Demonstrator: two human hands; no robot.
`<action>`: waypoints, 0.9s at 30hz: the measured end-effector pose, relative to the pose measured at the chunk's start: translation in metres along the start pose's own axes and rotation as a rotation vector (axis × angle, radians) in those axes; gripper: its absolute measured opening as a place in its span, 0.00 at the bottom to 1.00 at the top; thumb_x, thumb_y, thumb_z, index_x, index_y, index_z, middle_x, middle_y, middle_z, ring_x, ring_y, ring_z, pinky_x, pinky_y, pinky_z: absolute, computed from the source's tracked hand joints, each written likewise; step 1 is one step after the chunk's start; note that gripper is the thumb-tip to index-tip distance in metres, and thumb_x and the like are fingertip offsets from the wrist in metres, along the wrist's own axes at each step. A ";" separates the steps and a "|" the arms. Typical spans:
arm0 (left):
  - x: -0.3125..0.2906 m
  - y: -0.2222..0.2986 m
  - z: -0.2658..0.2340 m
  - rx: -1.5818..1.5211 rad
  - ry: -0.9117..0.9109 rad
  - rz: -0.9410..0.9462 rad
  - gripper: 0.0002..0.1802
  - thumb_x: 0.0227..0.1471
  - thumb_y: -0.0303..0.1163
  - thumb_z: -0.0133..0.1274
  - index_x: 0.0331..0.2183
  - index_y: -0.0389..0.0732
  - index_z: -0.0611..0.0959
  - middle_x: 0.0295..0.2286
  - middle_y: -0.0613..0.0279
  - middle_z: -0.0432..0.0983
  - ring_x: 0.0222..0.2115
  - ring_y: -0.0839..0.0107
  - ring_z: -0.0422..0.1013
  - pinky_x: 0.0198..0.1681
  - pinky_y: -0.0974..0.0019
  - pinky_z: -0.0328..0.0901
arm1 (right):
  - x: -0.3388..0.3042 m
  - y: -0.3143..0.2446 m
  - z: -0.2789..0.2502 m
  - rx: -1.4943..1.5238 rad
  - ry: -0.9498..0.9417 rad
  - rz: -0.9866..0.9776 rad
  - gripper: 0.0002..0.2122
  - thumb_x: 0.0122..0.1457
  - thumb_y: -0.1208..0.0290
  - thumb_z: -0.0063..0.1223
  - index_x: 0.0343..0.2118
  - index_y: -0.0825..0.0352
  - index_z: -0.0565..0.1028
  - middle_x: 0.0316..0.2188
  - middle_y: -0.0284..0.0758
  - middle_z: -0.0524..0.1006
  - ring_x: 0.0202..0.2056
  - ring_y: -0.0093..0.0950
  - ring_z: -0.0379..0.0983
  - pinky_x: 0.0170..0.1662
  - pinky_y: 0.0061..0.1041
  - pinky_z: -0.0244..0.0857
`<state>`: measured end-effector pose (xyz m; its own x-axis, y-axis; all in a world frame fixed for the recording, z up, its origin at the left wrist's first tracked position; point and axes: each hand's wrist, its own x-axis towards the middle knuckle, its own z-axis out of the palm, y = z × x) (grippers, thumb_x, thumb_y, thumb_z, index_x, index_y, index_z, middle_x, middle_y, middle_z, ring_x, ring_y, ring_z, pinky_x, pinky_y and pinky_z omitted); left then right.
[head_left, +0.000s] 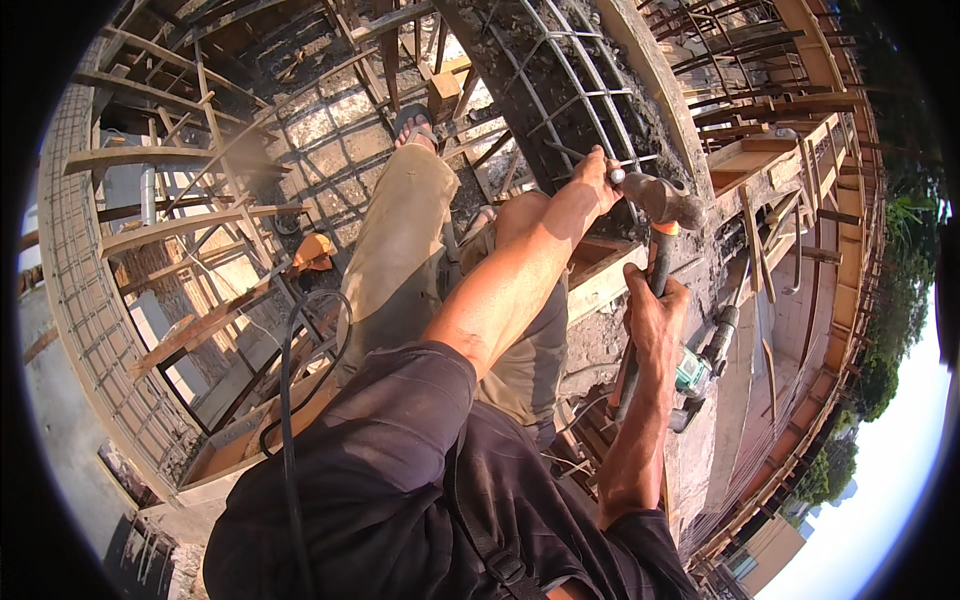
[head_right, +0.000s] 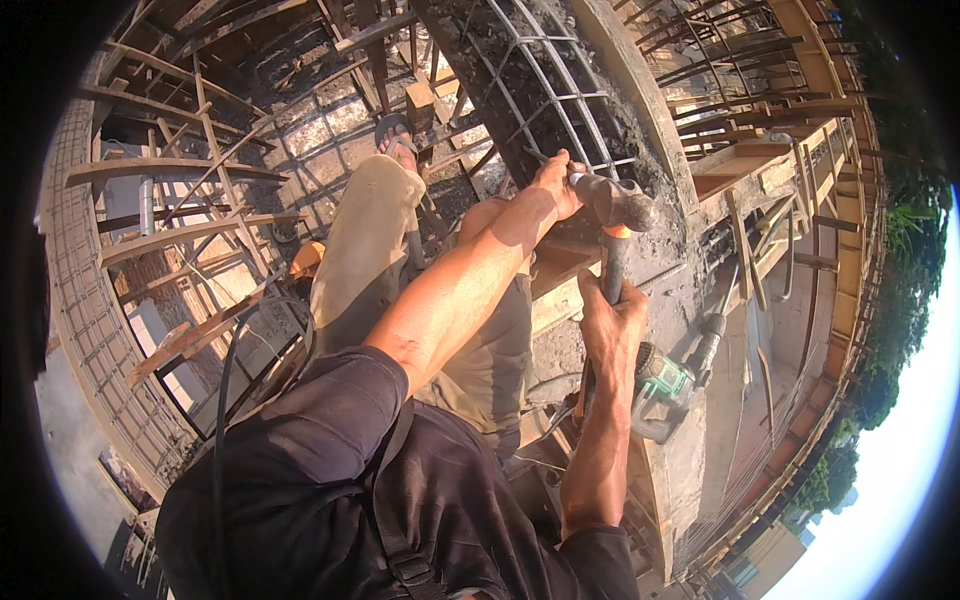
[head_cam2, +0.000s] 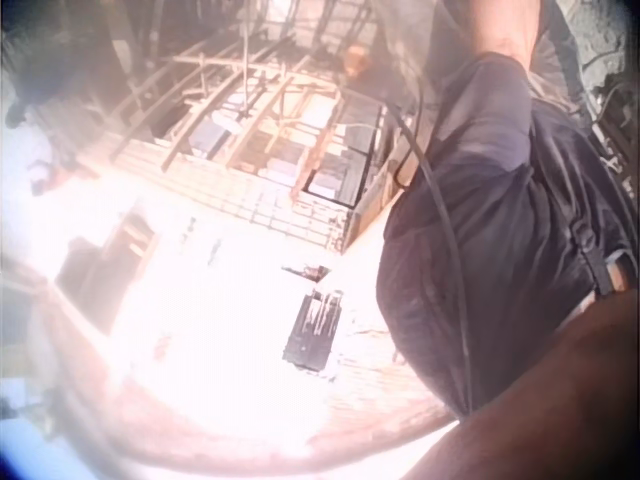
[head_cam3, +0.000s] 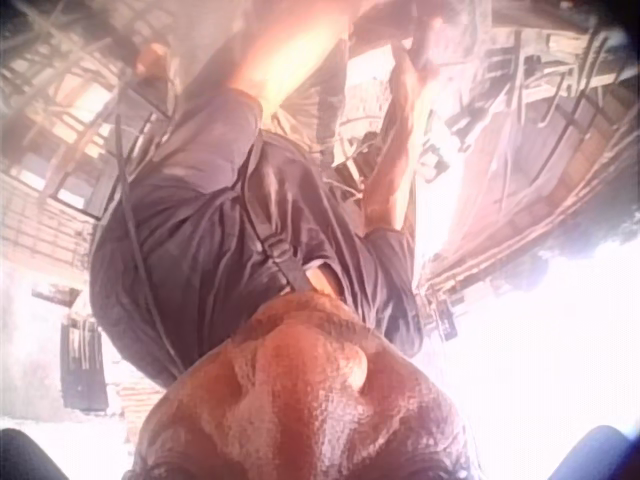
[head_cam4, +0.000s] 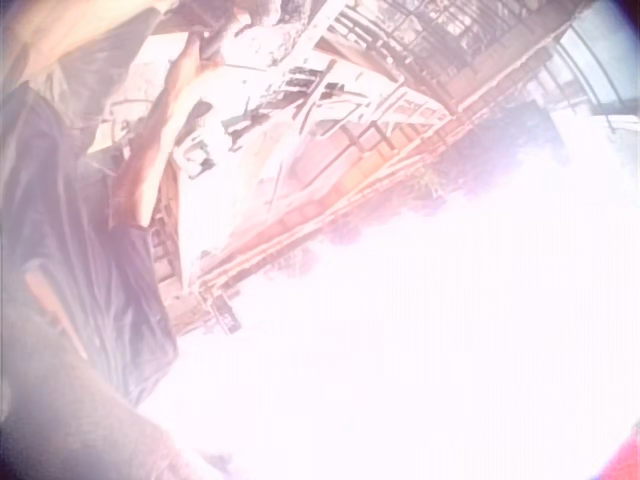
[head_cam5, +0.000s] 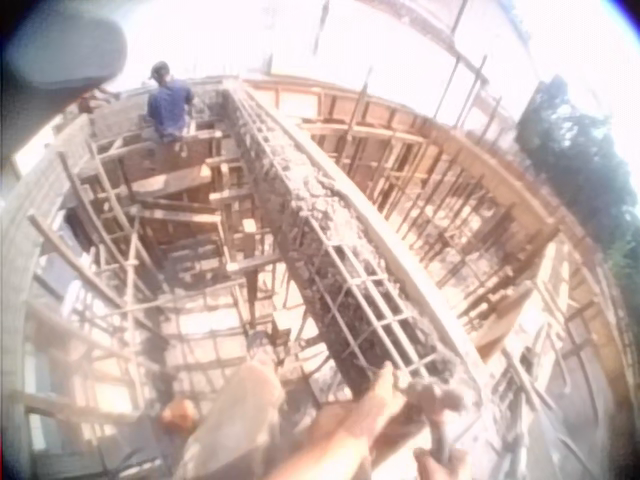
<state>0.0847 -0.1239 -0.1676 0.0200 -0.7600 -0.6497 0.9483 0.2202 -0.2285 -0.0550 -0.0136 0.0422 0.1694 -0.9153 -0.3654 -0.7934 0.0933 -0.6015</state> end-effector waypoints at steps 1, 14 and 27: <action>-0.005 -0.007 0.006 0.000 0.036 0.055 0.19 0.65 0.50 0.42 0.25 0.51 0.70 0.16 0.69 0.67 0.16 0.69 0.66 0.19 0.64 0.64 | -0.008 -0.011 -0.009 0.108 0.044 0.008 0.14 0.55 0.66 0.59 0.19 0.69 0.71 0.12 0.26 0.64 0.17 0.16 0.59 0.21 0.23 0.54; -0.001 -0.012 0.029 0.142 0.316 0.061 0.18 0.64 0.48 0.40 0.25 0.50 0.69 0.13 0.71 0.65 0.10 0.74 0.59 0.15 0.67 0.55 | 0.001 0.047 0.013 0.023 -0.040 0.172 0.13 0.53 0.66 0.57 0.19 0.68 0.69 0.12 0.28 0.66 0.14 0.19 0.62 0.18 0.26 0.56; -0.029 0.013 -0.019 0.172 0.247 0.038 0.09 0.60 0.34 0.46 0.26 0.46 0.71 0.14 0.68 0.64 0.12 0.75 0.62 0.12 0.70 0.58 | -0.046 0.030 -0.016 0.257 0.014 0.226 0.13 0.56 0.68 0.58 0.20 0.64 0.68 0.12 0.24 0.64 0.12 0.15 0.57 0.15 0.20 0.51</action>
<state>0.0902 -0.0877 -0.1659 -0.0007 -0.5768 -0.8169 0.9886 0.1228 -0.0876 -0.0961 0.0253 0.0519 -0.0033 -0.8654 -0.5010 -0.6362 0.3884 -0.6667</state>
